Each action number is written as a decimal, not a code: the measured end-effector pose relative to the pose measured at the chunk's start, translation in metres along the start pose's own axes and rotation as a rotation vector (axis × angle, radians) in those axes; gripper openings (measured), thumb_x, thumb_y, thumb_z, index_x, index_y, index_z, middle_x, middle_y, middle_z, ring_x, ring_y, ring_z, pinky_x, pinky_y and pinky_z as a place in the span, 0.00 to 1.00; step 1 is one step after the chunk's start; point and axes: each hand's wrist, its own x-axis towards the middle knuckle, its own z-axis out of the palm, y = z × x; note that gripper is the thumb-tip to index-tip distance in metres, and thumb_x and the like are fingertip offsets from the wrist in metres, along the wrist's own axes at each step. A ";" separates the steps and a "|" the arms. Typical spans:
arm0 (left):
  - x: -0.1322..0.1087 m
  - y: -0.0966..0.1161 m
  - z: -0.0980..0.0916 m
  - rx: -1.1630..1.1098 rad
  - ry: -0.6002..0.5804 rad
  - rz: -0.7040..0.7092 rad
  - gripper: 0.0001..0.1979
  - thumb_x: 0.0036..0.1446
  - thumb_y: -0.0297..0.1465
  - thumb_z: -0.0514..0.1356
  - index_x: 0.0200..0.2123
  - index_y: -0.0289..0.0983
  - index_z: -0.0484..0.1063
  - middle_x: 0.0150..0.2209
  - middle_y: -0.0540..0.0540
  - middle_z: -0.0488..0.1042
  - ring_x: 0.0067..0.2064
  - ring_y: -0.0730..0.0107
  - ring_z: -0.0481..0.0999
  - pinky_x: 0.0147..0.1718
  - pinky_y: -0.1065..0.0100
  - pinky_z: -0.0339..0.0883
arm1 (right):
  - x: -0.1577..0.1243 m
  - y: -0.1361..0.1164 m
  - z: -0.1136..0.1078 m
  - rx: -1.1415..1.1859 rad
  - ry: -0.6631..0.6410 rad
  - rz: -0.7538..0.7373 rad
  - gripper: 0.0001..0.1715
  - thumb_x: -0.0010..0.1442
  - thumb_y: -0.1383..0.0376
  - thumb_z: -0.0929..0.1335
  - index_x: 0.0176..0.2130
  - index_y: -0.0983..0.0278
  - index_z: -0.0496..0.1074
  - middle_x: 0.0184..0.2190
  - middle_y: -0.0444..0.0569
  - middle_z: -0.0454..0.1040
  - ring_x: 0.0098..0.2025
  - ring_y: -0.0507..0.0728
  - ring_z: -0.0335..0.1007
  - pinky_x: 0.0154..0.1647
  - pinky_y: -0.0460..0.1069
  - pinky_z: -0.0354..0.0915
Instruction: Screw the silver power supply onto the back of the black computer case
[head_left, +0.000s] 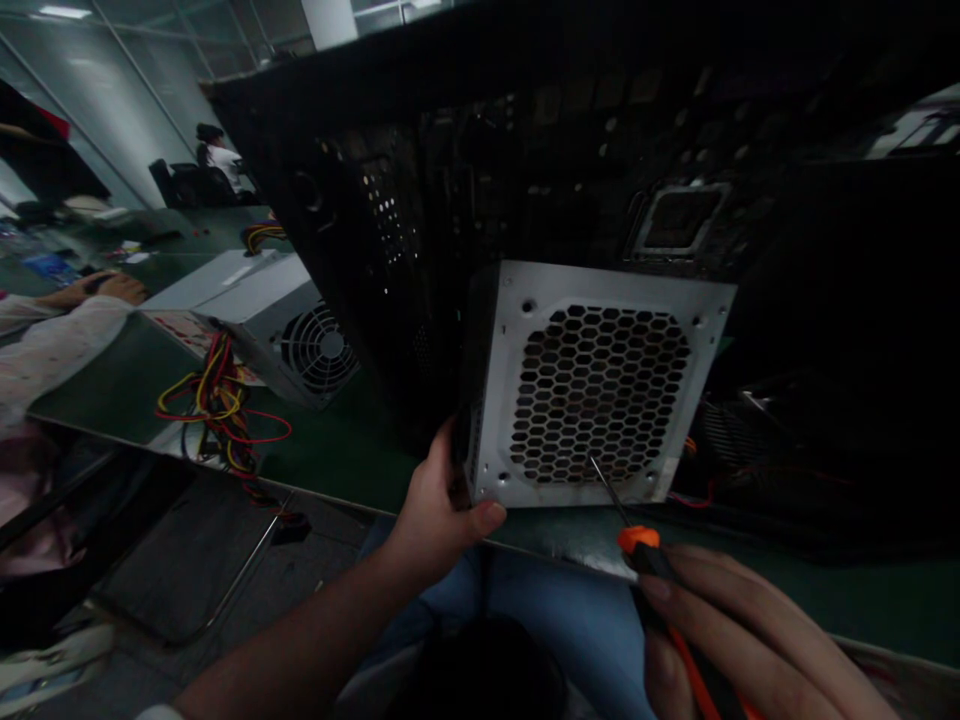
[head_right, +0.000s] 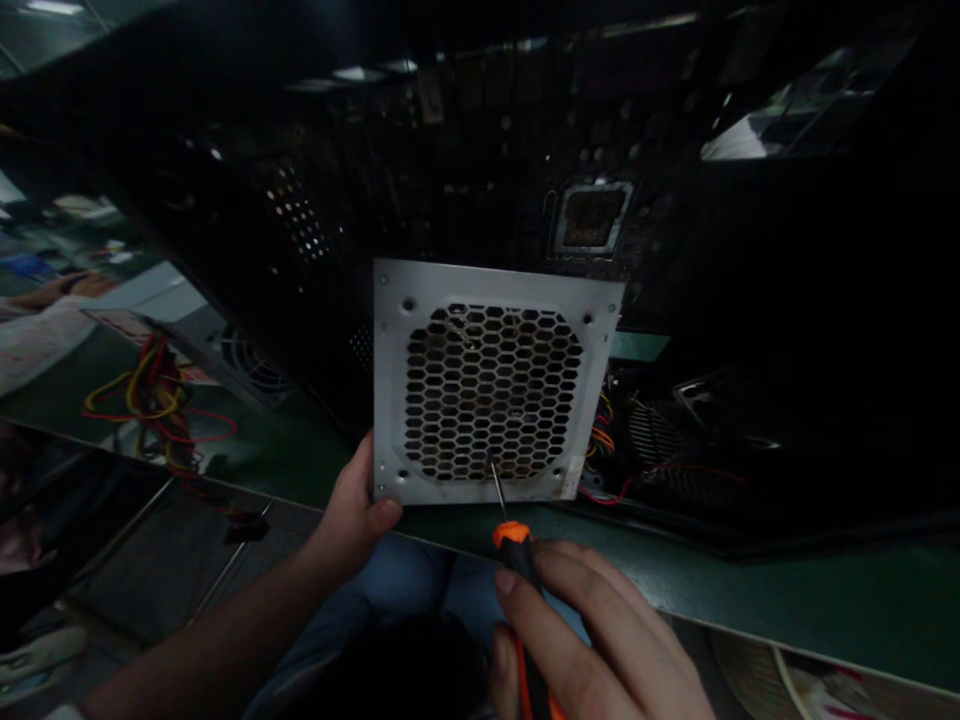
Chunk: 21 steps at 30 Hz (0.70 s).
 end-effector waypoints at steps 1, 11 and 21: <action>0.000 0.000 0.000 -0.003 0.003 0.000 0.52 0.39 0.51 0.68 0.59 0.33 0.48 0.55 0.31 0.68 0.55 0.48 0.70 0.51 0.58 0.67 | 0.000 0.000 0.000 -0.001 -0.005 -0.003 0.06 0.61 0.70 0.66 0.41 0.67 0.71 0.38 0.50 0.72 0.39 0.53 0.73 0.43 0.44 0.73; 0.000 0.000 0.001 0.000 0.009 0.005 0.52 0.38 0.51 0.68 0.59 0.33 0.49 0.54 0.32 0.68 0.54 0.48 0.70 0.51 0.57 0.67 | 0.003 -0.002 0.000 0.028 0.008 0.025 0.06 0.61 0.71 0.66 0.41 0.66 0.71 0.38 0.50 0.73 0.39 0.54 0.73 0.41 0.45 0.73; -0.001 0.001 0.001 0.002 0.004 0.012 0.52 0.39 0.50 0.68 0.60 0.32 0.49 0.54 0.31 0.68 0.53 0.49 0.71 0.50 0.58 0.68 | -0.002 -0.001 0.002 0.045 -0.007 0.009 0.06 0.64 0.72 0.63 0.42 0.69 0.69 0.40 0.53 0.70 0.43 0.52 0.70 0.47 0.45 0.69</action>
